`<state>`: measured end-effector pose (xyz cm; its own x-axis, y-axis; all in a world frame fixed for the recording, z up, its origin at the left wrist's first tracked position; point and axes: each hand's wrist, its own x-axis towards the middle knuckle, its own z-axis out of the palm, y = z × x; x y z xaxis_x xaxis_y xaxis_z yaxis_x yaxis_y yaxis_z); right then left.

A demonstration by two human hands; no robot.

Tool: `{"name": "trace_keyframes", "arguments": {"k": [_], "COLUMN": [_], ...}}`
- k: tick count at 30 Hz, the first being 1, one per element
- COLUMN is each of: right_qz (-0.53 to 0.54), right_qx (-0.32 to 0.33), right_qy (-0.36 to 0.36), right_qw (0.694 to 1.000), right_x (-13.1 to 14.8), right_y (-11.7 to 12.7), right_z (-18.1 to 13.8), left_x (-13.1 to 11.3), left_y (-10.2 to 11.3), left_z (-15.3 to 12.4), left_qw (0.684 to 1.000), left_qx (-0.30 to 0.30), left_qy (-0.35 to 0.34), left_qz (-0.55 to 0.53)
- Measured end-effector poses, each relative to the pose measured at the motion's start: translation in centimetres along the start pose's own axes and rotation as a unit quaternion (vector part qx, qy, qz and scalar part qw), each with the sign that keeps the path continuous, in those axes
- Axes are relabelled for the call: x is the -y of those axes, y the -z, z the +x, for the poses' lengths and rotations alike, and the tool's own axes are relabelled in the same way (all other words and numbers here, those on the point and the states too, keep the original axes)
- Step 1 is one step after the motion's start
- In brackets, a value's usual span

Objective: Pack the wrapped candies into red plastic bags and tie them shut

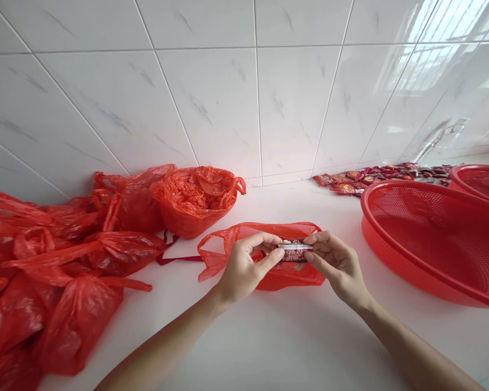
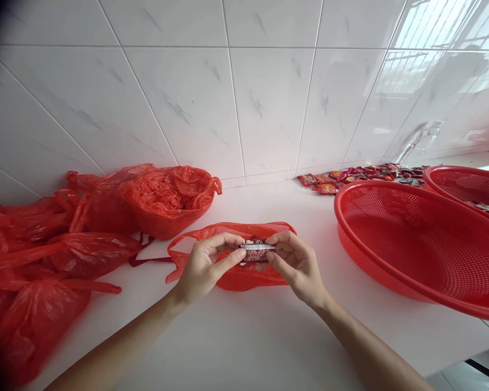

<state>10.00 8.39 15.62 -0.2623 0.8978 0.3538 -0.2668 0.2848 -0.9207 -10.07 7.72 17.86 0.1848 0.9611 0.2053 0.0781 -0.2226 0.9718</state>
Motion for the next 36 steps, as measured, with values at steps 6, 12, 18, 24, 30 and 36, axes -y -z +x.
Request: {"name": "trace_keyframes", "arguments": {"k": [6,12,18,24,30,36], "right_qz": [-0.005,-0.023,-0.022,-0.01,0.002,-0.006], "right_qx": [-0.002,-0.015,-0.014,-0.023,-0.023,-0.028], "right_qy": [0.002,0.006,-0.003,0.005,0.005,0.001], "right_qw": [1.0,1.0,1.0,1.0,1.0,1.0], "right_x": [-0.2,-0.3,-0.5,-0.9,-0.7,-0.8], "right_y": [0.0,-0.1,-0.1,-0.2,-0.1,0.0], "right_z": [0.0,0.0,0.0,0.0,0.0,-0.1], "left_x": [0.2,0.3,0.5,0.8,1.3,1.4], "left_y": [-0.2,-0.1,0.0,0.0,0.2,0.4], "left_z": [0.0,-0.1,-0.2,-0.1,0.1,0.1], "left_qw": [1.0,0.998,0.996,0.989,0.987,0.979], "left_qx": [-0.01,-0.012,-0.009,-0.015,-0.01,-0.005], "left_qy": [-0.008,-0.037,-0.062,-0.111,-0.136,-0.185], "left_qz": [0.018,0.041,0.07,0.099,0.084,0.088]}}
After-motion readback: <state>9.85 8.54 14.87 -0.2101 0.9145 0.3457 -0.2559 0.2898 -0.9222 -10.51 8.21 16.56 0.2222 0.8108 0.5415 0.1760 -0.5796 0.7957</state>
